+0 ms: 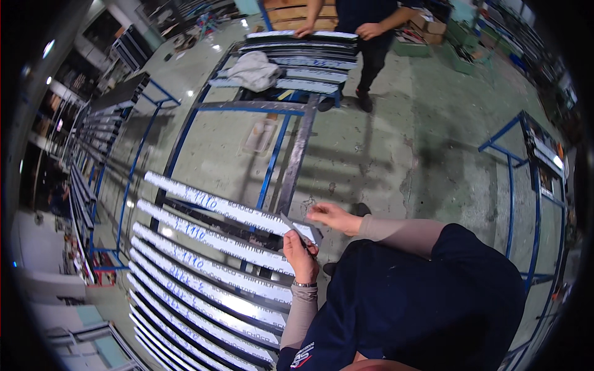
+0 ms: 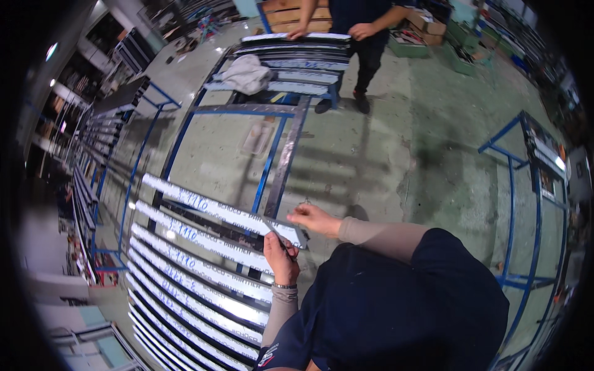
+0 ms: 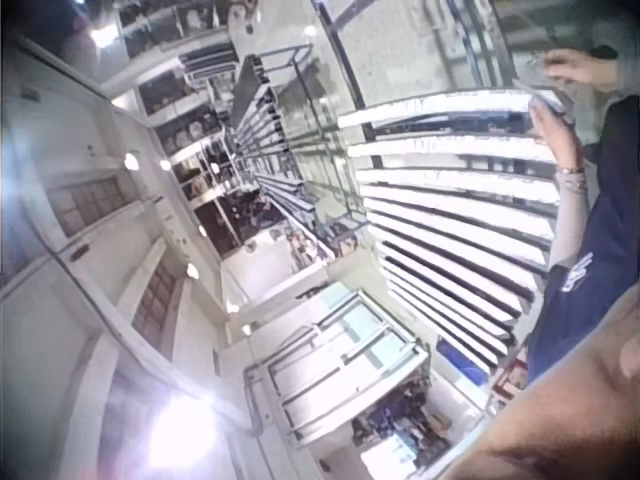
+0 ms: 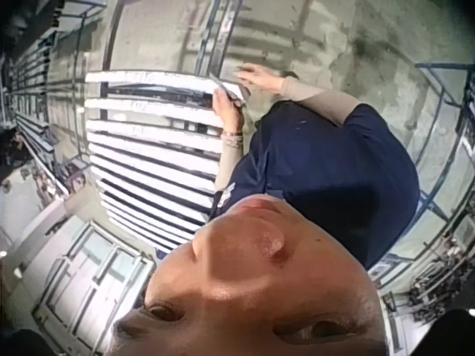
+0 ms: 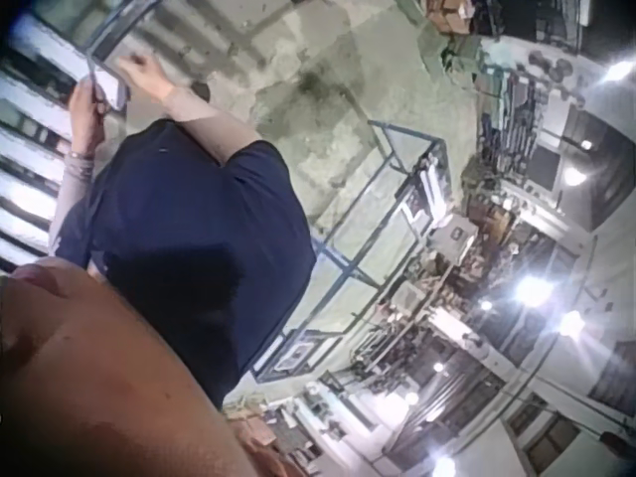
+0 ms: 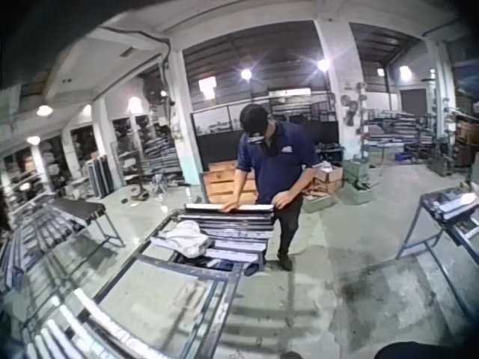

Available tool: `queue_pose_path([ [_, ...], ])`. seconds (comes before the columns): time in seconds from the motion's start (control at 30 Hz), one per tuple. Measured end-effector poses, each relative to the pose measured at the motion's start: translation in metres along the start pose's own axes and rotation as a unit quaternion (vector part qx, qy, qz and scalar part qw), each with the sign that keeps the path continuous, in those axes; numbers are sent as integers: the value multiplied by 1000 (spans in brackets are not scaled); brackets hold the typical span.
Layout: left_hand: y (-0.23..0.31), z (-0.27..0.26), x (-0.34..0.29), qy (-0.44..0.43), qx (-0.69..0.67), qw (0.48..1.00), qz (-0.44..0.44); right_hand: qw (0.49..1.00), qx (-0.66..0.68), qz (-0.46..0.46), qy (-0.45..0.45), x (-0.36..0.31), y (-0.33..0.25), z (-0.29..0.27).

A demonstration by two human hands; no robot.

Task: The worker is applying identification labels to long metal profiles and inspecting them against a list on a fabrication floor.

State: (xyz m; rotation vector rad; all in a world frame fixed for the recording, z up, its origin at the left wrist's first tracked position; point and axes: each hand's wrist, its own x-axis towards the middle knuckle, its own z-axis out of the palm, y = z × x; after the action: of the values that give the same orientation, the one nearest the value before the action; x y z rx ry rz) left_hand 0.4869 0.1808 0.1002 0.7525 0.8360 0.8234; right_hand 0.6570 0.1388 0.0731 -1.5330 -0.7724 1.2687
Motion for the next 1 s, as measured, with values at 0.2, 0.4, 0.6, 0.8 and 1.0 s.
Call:
queue_pose_path([
  [0.2,-56,127,28,-171,206,963,41,966,249,-51,53,-59,-36,-103],
  [0.4,-150,302,44,-314,277,908,-15,897,324,-59,296,-104,-3,-278],
  [0.6,-222,420,79,-246,178,901,-309,805,335,-42,488,-164,23,-442],
  [0.8,-290,499,151,-333,118,844,-404,796,429,-6,427,-151,16,-518],
  [1.0,-331,612,237,-297,143,860,-390,797,390,-30,460,-98,5,-651],
])
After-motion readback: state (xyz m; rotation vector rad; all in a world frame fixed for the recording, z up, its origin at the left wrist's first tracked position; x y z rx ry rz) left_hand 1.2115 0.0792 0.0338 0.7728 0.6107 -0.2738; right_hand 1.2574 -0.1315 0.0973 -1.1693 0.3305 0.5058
